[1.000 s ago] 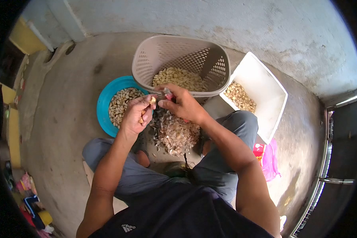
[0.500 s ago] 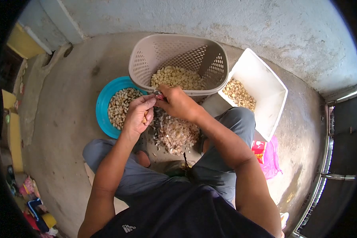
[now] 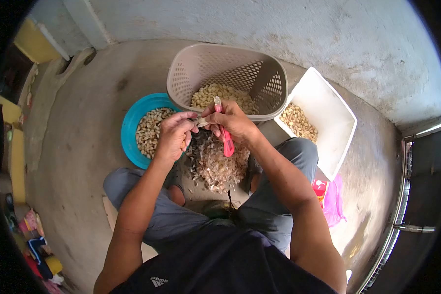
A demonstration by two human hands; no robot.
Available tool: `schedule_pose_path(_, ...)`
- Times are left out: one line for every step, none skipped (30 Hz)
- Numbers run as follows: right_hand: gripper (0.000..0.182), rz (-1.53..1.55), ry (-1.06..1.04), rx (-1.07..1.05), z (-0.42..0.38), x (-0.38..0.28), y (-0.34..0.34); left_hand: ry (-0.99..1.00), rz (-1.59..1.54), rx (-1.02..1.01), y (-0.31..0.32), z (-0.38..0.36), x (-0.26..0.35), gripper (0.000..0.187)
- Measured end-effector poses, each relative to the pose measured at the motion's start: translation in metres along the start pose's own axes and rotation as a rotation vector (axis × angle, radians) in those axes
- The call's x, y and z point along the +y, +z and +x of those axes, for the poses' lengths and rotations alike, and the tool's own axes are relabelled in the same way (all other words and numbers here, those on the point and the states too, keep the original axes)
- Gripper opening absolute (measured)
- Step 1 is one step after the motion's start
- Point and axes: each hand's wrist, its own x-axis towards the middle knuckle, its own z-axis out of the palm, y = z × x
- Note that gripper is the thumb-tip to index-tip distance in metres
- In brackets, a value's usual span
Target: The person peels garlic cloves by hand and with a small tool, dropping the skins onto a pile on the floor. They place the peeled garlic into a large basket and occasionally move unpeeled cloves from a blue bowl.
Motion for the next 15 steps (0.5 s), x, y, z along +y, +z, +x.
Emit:
schedule_pose_path(0.017, 0.019, 0.001, -0.017, 0.0, 0.0, 0.0, 0.01, 0.0, -0.014, 0.001, 0.0, 0.002, 0.022)
schedule_pose_path(0.017, 0.015, 0.008, -0.012, 0.0, 0.001, 0.001, 0.012, 0.006, -0.019, 0.002, -0.001, 0.003, 0.023)
schedule_pose_path(0.017, 0.004, -0.011, 0.0, 0.0, 0.002, 0.004, 0.014, 0.013, -0.025, 0.004, -0.003, 0.005, 0.023)
schedule_pose_path(0.017, -0.007, -0.028, 0.011, 0.001, 0.003, 0.007, 0.016, 0.019, -0.03, 0.004, -0.004, 0.006, 0.023)
schedule_pose_path(0.018, -0.018, -0.046, 0.022, 0.001, 0.004, 0.009, 0.026, 0.029, -0.027, 0.004, -0.005, 0.005, 0.024)
schedule_pose_path(0.018, -0.022, -0.044, 0.031, 0.001, 0.004, 0.01, 0.037, 0.039, -0.024, 0.004, -0.005, 0.006, 0.025)
schedule_pose_path(0.018, -0.026, -0.042, 0.039, 0.001, 0.004, 0.01, 0.048, 0.049, -0.02, 0.003, -0.005, 0.006, 0.026)
schedule_pose_path(0.019, -0.03, -0.04, 0.048, 0.001, 0.004, 0.011, 0.035, 0.039, -0.012, 0.002, -0.004, 0.005, 0.026)
schedule_pose_path(0.02, -0.033, -0.045, 0.048, 0.001, 0.005, 0.01, 0.022, 0.028, -0.005, 0.001, -0.003, 0.005, 0.025)
schedule_pose_path(0.021, -0.036, -0.05, 0.05, 0.002, 0.007, 0.009, 0.01, 0.017, 0.002, 0.001, -0.003, 0.005, 0.025)
schedule_pose_path(0.022, -0.039, -0.056, 0.051, 0.003, 0.008, 0.008, -0.003, 0.028, 0.002, 0.0, -0.003, 0.005, 0.025)
schedule_pose_path(0.023, -0.044, -0.078, 0.053, 0.004, 0.01, 0.008, -0.017, 0.039, 0.002, 0.001, -0.004, 0.007, 0.024)
schedule_pose_path(0.023, -0.048, -0.1, 0.055, 0.005, 0.012, 0.007, -0.031, 0.05, 0.002, 0.002, -0.004, 0.008, 0.024)
schedule_pose_path(0.024, -0.05, -0.122, 0.058, 0.006, 0.014, 0.007, -0.014, 0.047, -0.004, 0.002, -0.004, 0.008, 0.023)
schedule_pose_path(0.025, -0.061, -0.123, 0.052, 0.006, 0.015, 0.007, 0.003, 0.043, -0.009, 0.003, -0.005, 0.007, 0.023)
